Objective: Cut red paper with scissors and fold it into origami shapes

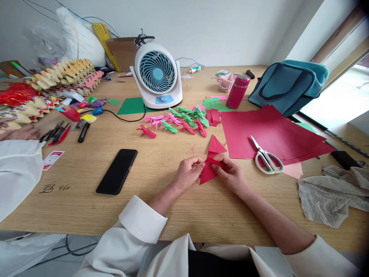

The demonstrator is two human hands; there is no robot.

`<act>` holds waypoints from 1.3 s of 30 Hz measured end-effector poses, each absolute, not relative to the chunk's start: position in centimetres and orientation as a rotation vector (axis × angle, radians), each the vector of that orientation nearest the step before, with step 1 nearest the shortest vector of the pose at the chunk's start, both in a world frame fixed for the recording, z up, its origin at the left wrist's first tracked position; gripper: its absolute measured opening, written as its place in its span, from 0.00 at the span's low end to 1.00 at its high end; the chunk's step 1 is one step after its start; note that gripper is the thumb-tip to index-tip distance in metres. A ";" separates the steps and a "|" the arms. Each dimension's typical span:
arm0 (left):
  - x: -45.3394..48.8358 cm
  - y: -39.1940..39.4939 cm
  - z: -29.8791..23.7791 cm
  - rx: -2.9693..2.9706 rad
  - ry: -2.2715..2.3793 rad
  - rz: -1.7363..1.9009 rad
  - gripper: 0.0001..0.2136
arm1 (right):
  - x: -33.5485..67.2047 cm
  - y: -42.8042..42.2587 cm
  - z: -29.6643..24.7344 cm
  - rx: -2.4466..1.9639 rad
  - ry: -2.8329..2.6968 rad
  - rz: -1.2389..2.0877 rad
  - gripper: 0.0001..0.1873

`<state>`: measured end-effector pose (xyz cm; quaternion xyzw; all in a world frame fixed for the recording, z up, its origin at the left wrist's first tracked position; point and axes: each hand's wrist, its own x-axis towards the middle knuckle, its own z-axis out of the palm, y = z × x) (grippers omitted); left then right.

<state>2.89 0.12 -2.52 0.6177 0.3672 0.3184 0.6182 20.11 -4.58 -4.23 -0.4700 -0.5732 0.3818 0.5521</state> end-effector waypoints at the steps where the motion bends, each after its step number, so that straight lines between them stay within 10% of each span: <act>1: 2.9 0.1 -2.5 1.464 0.862 0.742 0.10 | 20.0 -4.5 -4.3 -1.114 -1.320 0.944 0.05; 39: 3.3 0.0 -2.7 1.189 0.910 0.713 0.09 | 19.9 -4.7 -3.2 -1.000 -1.511 0.838 0.14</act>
